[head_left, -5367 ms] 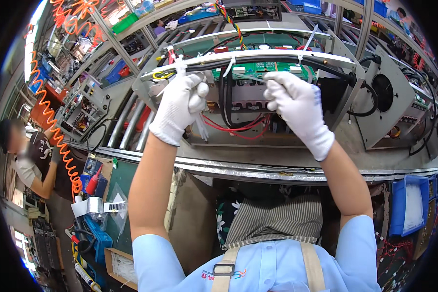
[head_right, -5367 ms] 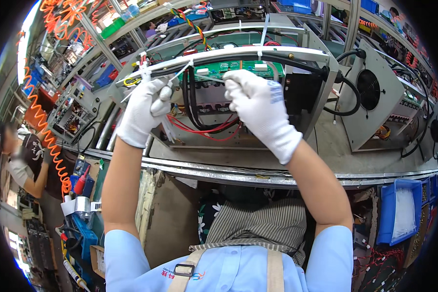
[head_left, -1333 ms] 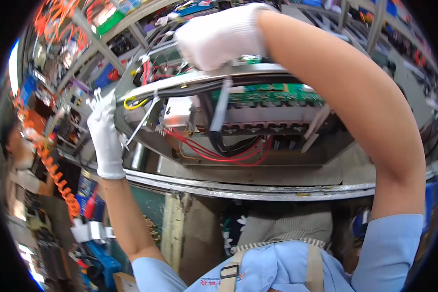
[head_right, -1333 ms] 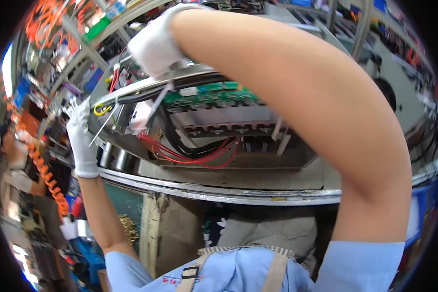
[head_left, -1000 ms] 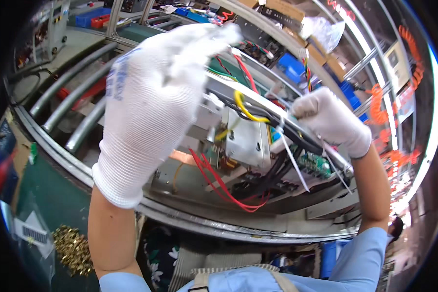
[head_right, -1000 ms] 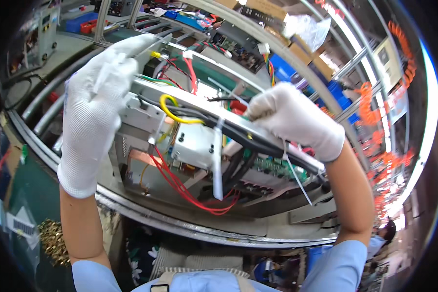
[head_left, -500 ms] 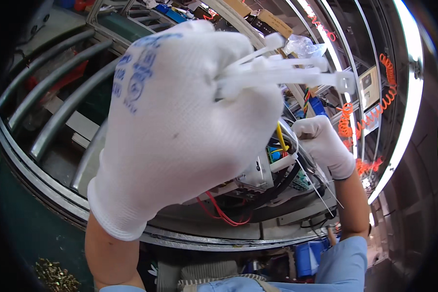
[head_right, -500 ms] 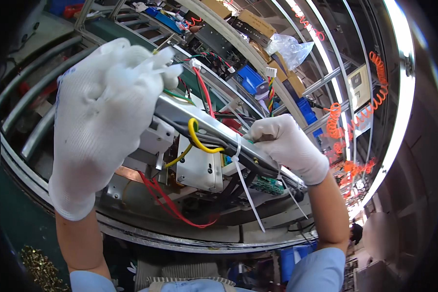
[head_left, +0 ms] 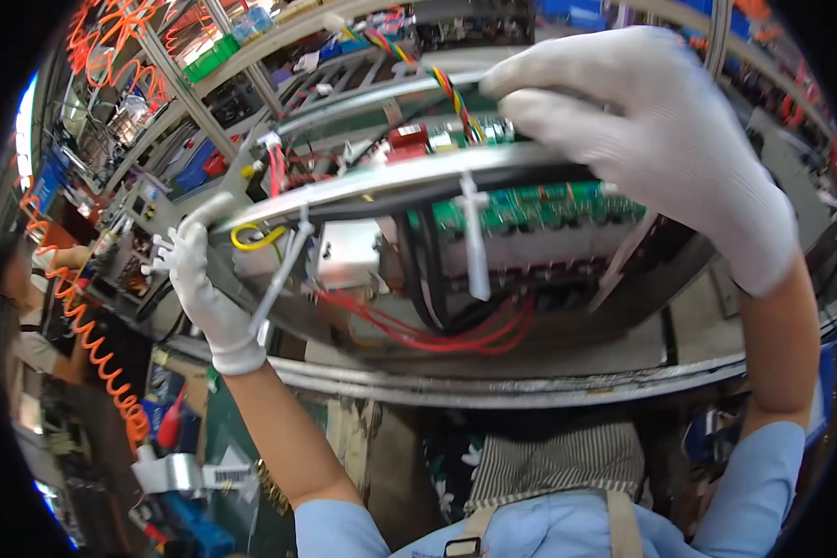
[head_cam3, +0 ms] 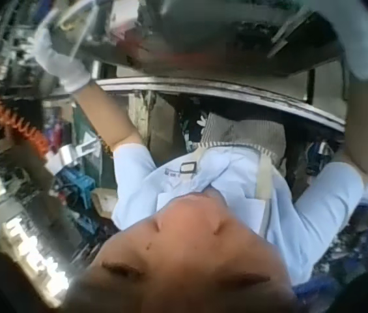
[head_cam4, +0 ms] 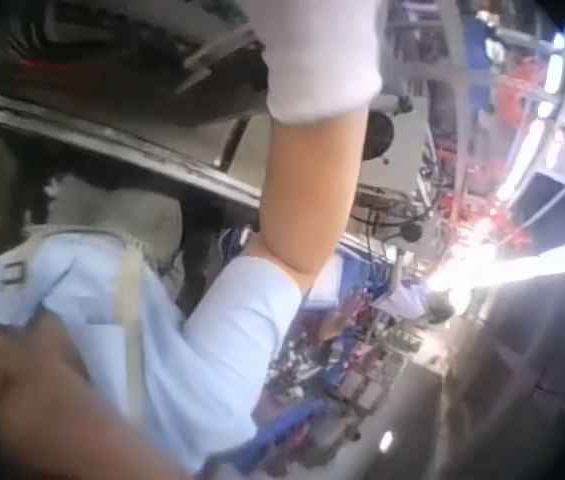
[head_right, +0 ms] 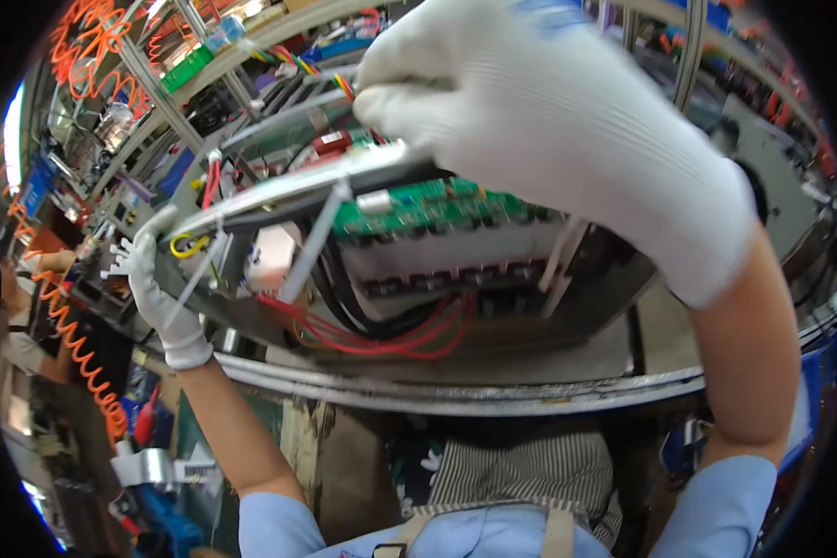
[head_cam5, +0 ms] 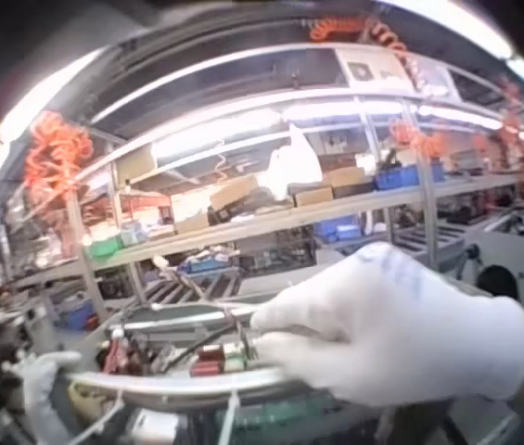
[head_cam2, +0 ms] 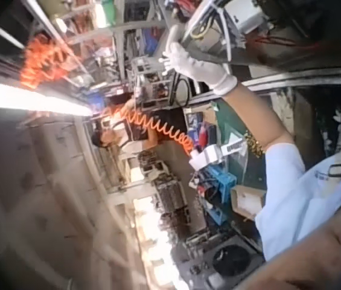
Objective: The person assembles an electronic device on a factory assembly line. They connect various colored wires to a circuit board, secure them with zip ties, and route cables through the device's frame. The person also handles a black cable and a bundle of red wires, organizing them within the unit.
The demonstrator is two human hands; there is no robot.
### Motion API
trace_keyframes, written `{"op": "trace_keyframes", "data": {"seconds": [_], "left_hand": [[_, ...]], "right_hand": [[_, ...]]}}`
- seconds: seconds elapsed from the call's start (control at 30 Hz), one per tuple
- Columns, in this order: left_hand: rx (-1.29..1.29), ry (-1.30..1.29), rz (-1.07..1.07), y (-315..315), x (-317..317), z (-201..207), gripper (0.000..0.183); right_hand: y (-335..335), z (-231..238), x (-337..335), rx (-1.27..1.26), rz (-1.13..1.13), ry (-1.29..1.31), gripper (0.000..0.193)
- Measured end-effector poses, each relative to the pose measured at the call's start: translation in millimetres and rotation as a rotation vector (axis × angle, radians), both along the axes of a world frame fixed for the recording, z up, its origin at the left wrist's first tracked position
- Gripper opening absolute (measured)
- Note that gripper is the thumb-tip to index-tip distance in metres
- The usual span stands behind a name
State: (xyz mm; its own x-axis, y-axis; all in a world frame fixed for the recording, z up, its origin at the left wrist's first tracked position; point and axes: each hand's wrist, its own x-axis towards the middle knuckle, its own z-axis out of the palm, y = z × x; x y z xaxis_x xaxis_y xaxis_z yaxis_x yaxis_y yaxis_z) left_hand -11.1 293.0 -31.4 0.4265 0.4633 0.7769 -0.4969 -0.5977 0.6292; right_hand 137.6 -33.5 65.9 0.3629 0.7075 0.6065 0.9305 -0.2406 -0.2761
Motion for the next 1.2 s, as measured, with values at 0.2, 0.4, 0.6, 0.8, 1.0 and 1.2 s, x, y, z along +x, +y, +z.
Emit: {"op": "trace_keyframes", "data": {"seconds": [0.2, 0.4, 0.6, 0.8, 1.0, 1.2], "left_hand": [[0.379, 0.19, 1.031, -111.5, -31.1, -14.1, 0.019], [0.258, 0.648, 0.419, -193.3, 8.8, -45.5, 0.008], [0.102, 0.433, 0.329, -194.4, 8.9, -48.4, 0.015], [0.187, 0.386, 0.259, -185.9, 16.4, -47.8, 0.022], [-0.073, 0.573, 0.025, -191.1, 23.5, -17.3, 0.016], [-0.039, 0.307, 0.139, -166.6, -21.3, -10.6, 0.029]], "right_hand": [[-48.0, -52.5, 25.7, 0.174, -0.005, -0.232, 0.02], [-58.8, -43.5, 28.9, 0.004, 0.046, -0.153, 0.017], [-49.4, -48.6, 32.5, 0.026, 0.084, -0.166, 0.015], [-43.6, -48.5, 28.6, 0.033, 0.081, -0.179, 0.014], [-53.5, -47.1, 25.6, 0.146, 0.056, -0.105, 0.015], [-108.3, -87.9, -31.8, 0.662, 0.2, 0.291, 0.032]]}}
